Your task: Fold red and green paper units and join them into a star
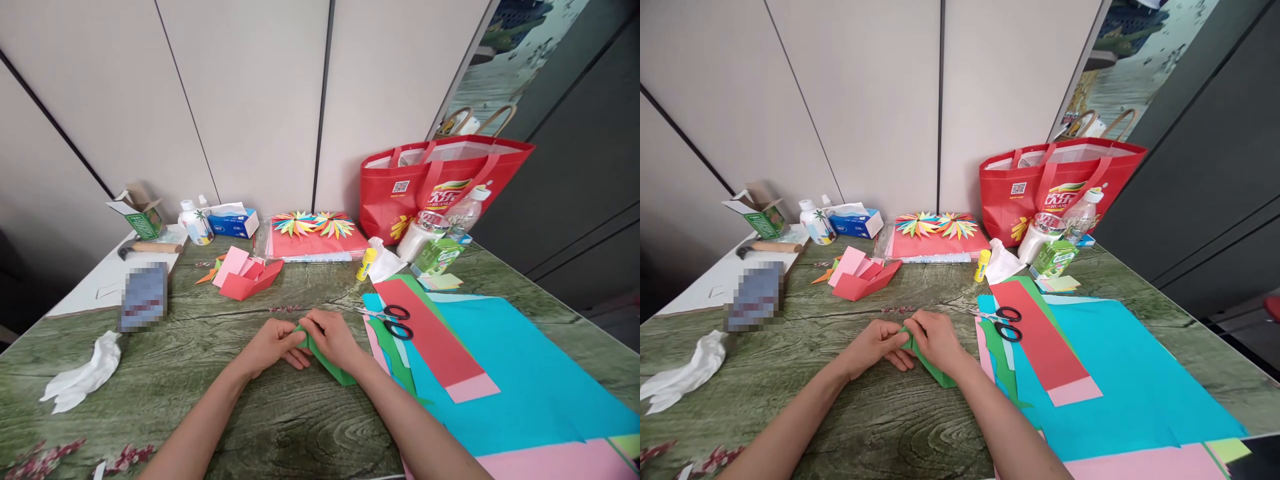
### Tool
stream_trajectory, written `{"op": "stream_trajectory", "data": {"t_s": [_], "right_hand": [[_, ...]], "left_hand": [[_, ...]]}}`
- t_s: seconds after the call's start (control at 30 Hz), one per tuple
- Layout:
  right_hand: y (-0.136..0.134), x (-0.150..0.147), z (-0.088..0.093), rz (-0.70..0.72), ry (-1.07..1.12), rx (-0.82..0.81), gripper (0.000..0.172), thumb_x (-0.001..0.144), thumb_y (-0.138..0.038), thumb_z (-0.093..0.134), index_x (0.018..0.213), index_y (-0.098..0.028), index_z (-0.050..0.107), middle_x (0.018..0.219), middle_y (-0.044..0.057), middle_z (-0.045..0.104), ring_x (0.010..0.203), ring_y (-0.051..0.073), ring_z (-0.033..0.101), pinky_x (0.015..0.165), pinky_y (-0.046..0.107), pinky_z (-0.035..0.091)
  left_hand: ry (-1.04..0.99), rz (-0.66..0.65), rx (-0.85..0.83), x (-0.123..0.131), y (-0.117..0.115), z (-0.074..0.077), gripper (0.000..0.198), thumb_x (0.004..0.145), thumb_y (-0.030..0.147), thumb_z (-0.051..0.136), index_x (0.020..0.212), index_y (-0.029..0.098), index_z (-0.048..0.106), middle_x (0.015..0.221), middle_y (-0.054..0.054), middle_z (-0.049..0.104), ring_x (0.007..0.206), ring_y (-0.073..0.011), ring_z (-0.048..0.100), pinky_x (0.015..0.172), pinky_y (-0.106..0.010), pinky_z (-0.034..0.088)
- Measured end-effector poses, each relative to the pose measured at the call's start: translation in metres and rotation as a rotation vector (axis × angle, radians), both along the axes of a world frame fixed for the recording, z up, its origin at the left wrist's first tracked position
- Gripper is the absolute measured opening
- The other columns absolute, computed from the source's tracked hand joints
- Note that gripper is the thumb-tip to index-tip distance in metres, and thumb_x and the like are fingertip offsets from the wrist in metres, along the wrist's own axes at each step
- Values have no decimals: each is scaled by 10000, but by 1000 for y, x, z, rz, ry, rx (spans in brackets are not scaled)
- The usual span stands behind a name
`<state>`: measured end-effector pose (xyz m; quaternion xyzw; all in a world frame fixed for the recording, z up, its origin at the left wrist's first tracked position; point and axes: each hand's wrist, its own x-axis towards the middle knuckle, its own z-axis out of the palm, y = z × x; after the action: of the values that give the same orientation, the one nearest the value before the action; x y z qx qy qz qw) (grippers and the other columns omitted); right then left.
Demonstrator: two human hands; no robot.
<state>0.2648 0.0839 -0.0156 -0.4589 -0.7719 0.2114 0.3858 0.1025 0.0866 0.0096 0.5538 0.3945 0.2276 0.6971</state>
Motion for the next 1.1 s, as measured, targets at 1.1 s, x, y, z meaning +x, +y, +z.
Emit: {"op": "stream_trajectory", "data": {"t_s": [1.1], "right_hand": [[3,5,10,-200,128,59,177,802,-345,547,909,-205,546,900,51,588,863,188,530,749,313,411]], "left_hand": [[-5,289,123,6,3,-3,320,652,425,682,735,117,659,629,-56,689,594,-212,660,600,-343,544]]}}
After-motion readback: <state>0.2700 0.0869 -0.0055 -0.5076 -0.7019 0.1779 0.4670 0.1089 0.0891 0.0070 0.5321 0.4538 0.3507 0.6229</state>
